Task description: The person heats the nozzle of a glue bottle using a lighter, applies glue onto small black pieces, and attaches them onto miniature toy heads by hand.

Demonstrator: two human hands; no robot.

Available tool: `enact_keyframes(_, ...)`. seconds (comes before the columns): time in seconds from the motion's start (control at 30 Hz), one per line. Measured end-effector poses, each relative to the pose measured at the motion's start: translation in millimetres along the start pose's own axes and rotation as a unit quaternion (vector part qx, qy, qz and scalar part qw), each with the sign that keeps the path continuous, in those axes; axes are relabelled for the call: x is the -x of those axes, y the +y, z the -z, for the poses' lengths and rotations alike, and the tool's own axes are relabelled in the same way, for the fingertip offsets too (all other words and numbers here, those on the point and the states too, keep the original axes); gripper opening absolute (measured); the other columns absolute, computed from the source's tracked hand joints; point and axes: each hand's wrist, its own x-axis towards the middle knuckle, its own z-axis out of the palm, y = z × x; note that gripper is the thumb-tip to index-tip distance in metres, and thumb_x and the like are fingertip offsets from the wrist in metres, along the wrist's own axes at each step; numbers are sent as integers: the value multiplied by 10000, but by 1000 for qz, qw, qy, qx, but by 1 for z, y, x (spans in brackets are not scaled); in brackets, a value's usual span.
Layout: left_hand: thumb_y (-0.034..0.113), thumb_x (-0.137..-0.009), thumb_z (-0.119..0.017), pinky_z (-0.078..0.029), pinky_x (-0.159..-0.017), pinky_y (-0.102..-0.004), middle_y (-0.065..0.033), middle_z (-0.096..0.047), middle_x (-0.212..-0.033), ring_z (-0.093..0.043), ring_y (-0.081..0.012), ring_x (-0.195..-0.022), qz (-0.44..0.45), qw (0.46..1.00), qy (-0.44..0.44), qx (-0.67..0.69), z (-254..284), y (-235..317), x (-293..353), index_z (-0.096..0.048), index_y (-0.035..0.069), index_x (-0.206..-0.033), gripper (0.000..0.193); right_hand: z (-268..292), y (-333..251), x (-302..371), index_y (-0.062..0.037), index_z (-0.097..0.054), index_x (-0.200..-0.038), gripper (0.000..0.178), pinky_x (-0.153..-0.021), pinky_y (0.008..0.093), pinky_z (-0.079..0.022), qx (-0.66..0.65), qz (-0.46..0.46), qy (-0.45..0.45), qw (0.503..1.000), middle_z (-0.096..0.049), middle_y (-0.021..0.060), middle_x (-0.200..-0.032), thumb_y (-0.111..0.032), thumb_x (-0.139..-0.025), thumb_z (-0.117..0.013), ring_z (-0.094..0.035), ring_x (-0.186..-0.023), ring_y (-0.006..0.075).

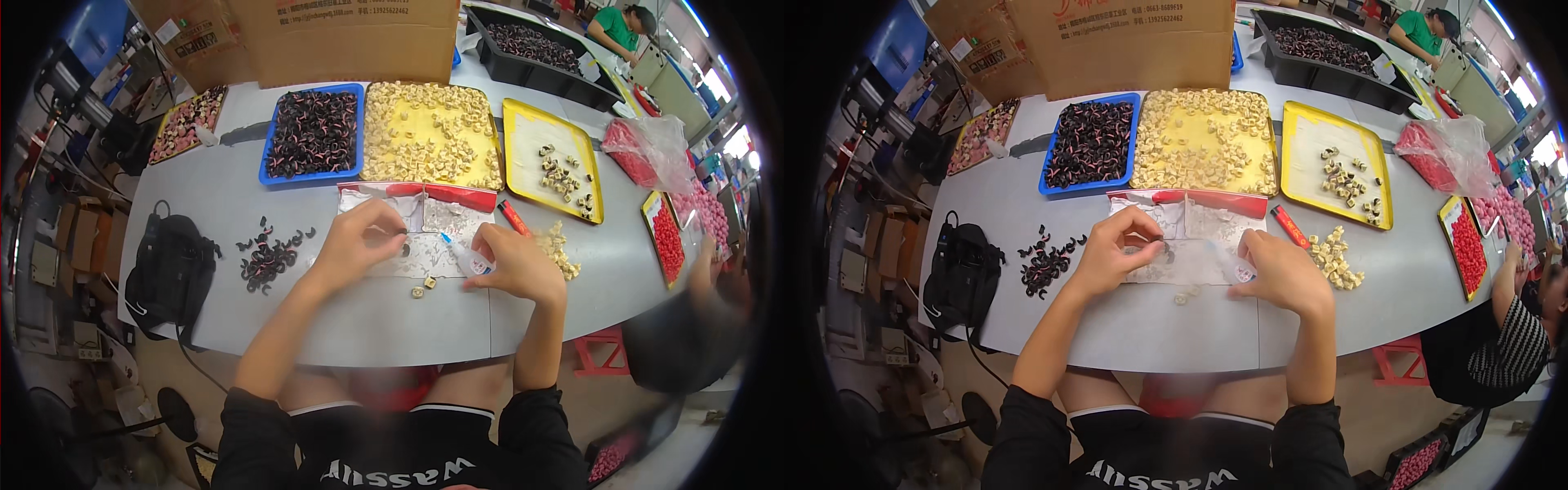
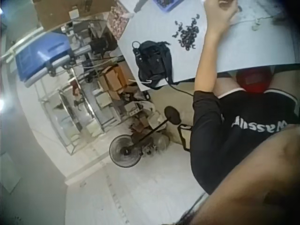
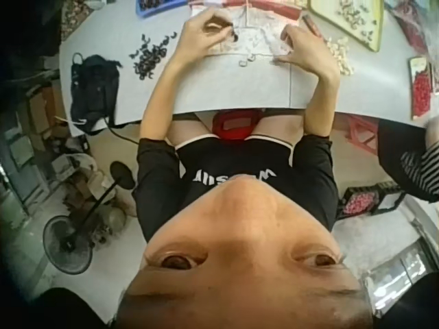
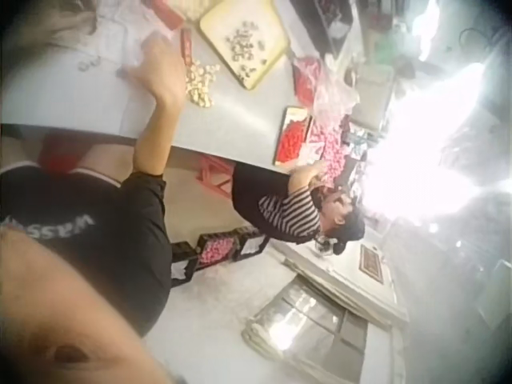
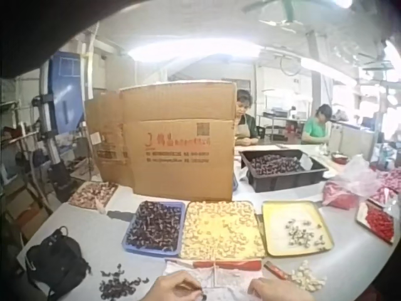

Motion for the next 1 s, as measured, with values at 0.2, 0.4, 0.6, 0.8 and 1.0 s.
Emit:
enact_keyframes(0.2,15,-823,-637,-496,-703,-233,-43,-564,-954,-556,-105,-825,11,968,-14,249,7,-11,0,-582,26,-914,107,1,5,-1,-8,-544,-913,430,-748,364,-460,13,24,10,1000,-585,149,-887,-279,-643,-740,-570,-859,309)
enact_keyframes(0.4,152,-901,-576,-504,-751,-223,-81,-577,-1072,-555,-82,-889,136,827,74,540,8,3,-3,-531,80,-936,92,16,5,-1,-25,-557,-1052,413,-729,297,-481,-165,82,103,977,-574,52,-937,-164,-705,-733,-566,-874,151)
enact_keyframes(0.6,209,-902,-572,-498,-756,-224,-80,-593,-996,-560,-88,-852,148,886,83,432,4,-5,0,-532,69,-963,157,5,-9,-17,21,-513,-1159,378,-819,322,-513,-387,157,178,891,-549,92,-1055,-54,-804,-620,-587,-950,171)
enact_keyframes(0.8,290,-899,-560,-447,-710,-213,-41,-577,-879,-526,-81,-749,121,932,29,340,-15,-5,7,-580,16,-998,291,-11,-13,-29,58,-453,-1234,386,-862,352,-500,-539,193,154,805,-522,123,-1125,-93,-888,-527,-590,-1007,235)
enact_keyframes(1.0,304,-886,-571,-446,-701,-201,-44,-589,-885,-533,-77,-765,120,939,3,322,-24,-14,12,-594,11,-1033,328,-25,-12,-39,48,-453,-1205,363,-838,340,-501,-633,160,158,741,-552,153,-1126,-179,-926,-496,-604,-967,234)
